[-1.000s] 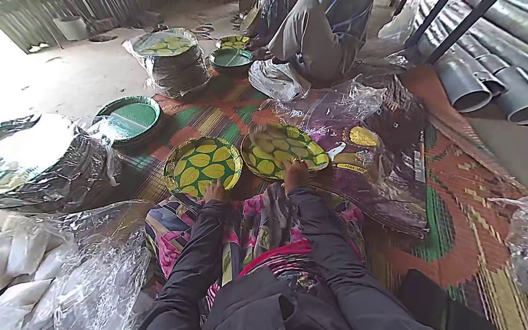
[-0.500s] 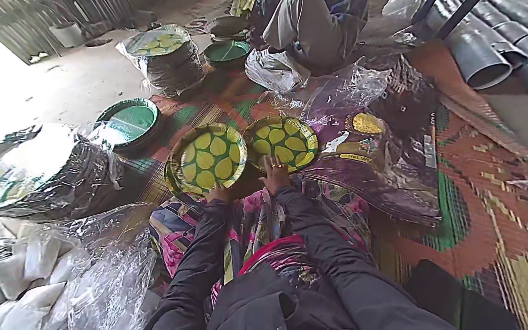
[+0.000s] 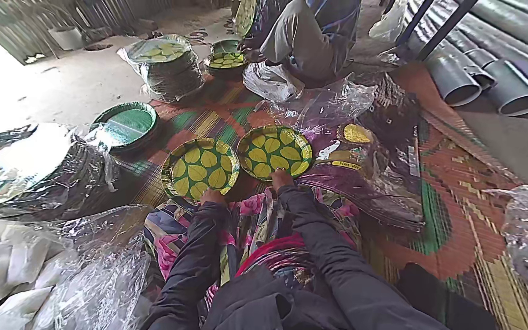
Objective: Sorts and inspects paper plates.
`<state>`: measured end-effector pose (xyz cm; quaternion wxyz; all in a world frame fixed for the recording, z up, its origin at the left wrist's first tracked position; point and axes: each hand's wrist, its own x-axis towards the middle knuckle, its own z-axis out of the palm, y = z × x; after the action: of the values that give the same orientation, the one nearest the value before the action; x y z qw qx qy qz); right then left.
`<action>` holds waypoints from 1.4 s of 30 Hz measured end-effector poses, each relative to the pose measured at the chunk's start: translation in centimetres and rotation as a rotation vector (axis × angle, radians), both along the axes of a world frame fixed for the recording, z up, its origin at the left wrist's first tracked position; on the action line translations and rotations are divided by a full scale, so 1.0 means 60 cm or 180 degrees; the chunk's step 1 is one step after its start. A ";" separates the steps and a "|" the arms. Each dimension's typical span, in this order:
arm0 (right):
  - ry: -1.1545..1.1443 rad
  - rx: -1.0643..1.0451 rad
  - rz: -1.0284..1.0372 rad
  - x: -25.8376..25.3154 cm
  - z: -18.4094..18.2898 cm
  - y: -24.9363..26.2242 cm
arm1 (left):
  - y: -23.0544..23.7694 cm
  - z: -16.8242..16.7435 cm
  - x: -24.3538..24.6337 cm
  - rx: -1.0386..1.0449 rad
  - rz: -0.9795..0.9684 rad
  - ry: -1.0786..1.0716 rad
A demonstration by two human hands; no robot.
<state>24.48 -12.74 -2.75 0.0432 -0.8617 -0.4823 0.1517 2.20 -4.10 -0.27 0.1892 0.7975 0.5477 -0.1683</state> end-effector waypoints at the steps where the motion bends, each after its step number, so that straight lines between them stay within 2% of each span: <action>1: 0.0082 0.0015 0.0032 0.012 -0.005 -0.001 | -0.001 0.001 0.001 -0.0017 0.0025 -0.0013; 6: 0.0459 0.0445 0.0124 0.053 0.003 0.002 | 0.004 -0.006 0.001 0.0016 0.0139 -0.0175; 7: 0.0402 0.0823 -0.0031 0.047 0.008 0.000 | 0.003 -0.009 0.000 0.0071 0.0198 -0.0299; 9: -0.0014 0.2193 -0.0325 0.020 0.008 0.004 | 0.000 -0.015 0.001 0.0389 0.0316 -0.0634; 11: -0.0495 0.3211 -0.0224 -0.018 0.019 0.017 | -0.006 -0.030 0.002 0.1168 0.0415 -0.1374; 13: -0.0779 0.3756 0.0357 -0.057 0.024 0.030 | -0.012 -0.039 0.001 0.2363 0.0117 -0.2084; 15: -0.0656 0.3572 0.1111 -0.086 0.019 0.048 | -0.003 -0.046 0.010 0.3531 -0.0366 -0.2527; 16: -0.0466 0.3268 0.1370 -0.100 0.010 0.055 | -0.003 -0.047 0.013 0.3701 -0.0566 -0.2543; 17: -0.0321 0.2849 0.1520 -0.113 -0.001 0.058 | -0.012 -0.045 0.012 0.3500 -0.0693 -0.2384; 19: -0.0126 0.2023 0.1517 -0.130 -0.027 0.058 | -0.028 -0.039 0.008 0.2220 -0.0610 -0.1711; 21: 0.0000 0.1337 0.1216 -0.131 -0.045 0.052 | -0.011 -0.046 0.005 0.0902 -0.0294 -0.0799; 22: -0.0012 0.1118 0.0992 -0.124 -0.050 0.047 | 0.001 -0.049 0.003 0.0384 -0.0215 -0.0391; 23: -0.0018 0.0990 0.0712 -0.110 -0.054 0.044 | 0.010 -0.048 0.001 0.0074 -0.0141 -0.0279; 26: 0.0026 0.0507 0.0079 -0.049 -0.044 0.042 | 0.019 -0.039 -0.002 -0.0061 -0.0156 -0.0537; 29: -0.0049 -0.0099 0.0083 -0.018 -0.030 0.034 | 0.020 -0.043 0.001 -0.0065 -0.0230 -0.0491; 32: -0.0155 -0.0167 0.0148 -0.035 -0.014 0.033 | 0.016 -0.039 0.004 -0.0039 -0.0183 -0.0472; 38: 0.0025 0.0164 0.0037 -0.014 -0.010 0.032 | 0.007 -0.030 -0.001 -0.0074 -0.0205 -0.0636; 40: 0.0115 0.0759 -0.0250 -0.003 0.006 0.032 | 0.005 -0.021 -0.001 -0.0023 -0.0144 -0.0814; 42: -0.0031 0.1639 -0.0467 -0.003 0.018 0.034 | 0.012 -0.038 0.002 0.0384 -0.0044 -0.1197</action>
<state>24.28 -10.70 -1.64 0.2695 -0.8557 -0.4415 0.0163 2.31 -3.40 -2.53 0.2389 0.8285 0.5063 0.0154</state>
